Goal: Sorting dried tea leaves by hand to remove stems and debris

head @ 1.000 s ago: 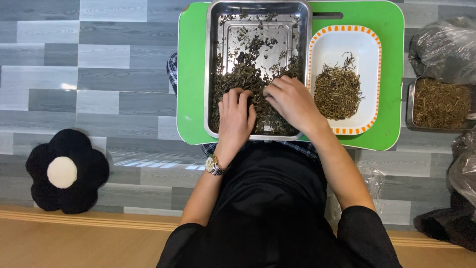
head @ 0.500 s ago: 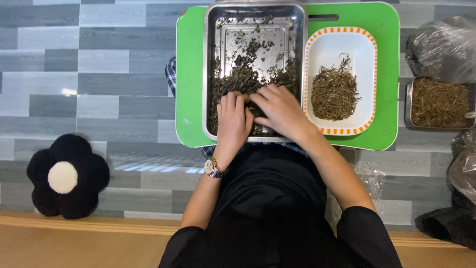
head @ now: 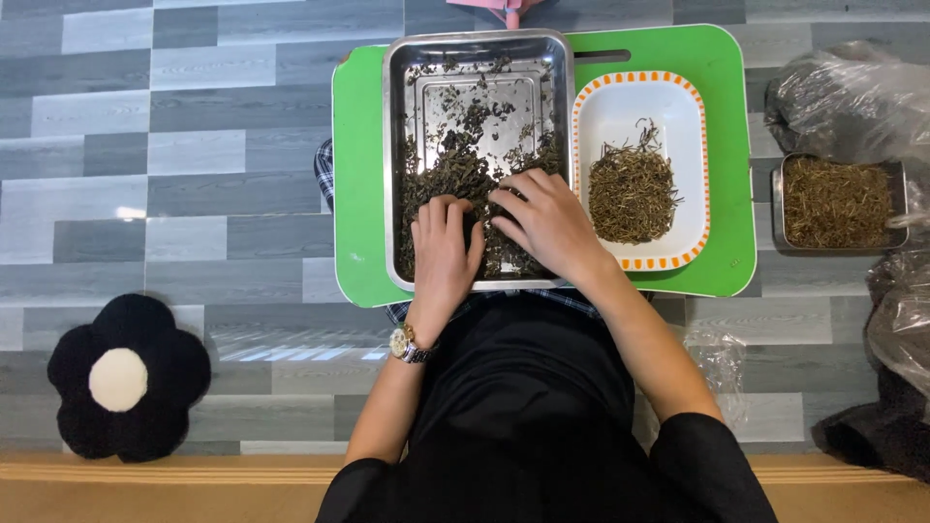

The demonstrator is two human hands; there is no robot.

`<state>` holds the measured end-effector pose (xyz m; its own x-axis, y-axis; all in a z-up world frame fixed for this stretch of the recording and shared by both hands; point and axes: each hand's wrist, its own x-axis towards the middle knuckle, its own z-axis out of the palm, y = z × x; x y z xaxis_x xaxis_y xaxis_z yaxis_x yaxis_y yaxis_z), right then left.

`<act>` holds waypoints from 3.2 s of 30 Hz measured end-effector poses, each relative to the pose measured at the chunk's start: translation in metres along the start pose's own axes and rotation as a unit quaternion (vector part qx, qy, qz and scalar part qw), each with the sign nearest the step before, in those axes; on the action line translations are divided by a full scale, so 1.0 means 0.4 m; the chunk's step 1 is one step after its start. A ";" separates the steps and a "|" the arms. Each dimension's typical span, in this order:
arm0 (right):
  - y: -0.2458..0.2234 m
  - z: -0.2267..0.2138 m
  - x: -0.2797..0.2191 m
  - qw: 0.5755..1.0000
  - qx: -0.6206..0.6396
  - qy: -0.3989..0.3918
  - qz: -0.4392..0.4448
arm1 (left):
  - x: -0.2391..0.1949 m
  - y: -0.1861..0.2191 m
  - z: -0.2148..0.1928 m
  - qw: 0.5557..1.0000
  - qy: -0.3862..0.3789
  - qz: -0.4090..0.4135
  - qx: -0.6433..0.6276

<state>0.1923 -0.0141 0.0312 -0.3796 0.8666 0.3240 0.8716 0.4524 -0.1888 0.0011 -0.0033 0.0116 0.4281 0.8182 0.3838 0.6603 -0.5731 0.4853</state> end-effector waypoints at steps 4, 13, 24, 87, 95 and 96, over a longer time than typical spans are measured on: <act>-0.036 -0.028 -0.025 0.998 0.049 -0.021 0.046 | 0.005 0.006 -0.035 0.999 -0.039 0.006 0.001; -0.074 -0.114 -0.067 0.994 0.032 -0.065 0.081 | -0.027 -0.001 -0.086 0.962 -0.215 -0.103 0.132; -0.033 -0.081 -0.044 0.965 -0.005 -0.253 0.074 | 0.012 -0.022 -0.043 0.948 -0.267 -0.097 0.145; -0.016 0.089 -0.092 0.992 0.009 0.128 0.012 | 0.187 -0.100 0.011 0.977 -0.125 0.114 0.131; -0.034 0.014 -0.114 0.997 -0.005 0.056 0.053 | 0.071 -0.034 -0.058 0.961 -0.240 0.074 0.117; -0.036 0.011 -0.122 0.997 -0.017 0.054 0.046 | 0.049 -0.034 -0.060 0.954 -0.266 0.059 0.124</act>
<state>0.1968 -0.0620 0.0141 -0.2642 0.8751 0.4055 0.9117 0.3638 -0.1909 -0.0143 0.0194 0.0312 0.7183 0.6930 -0.0607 0.6847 -0.6889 0.2377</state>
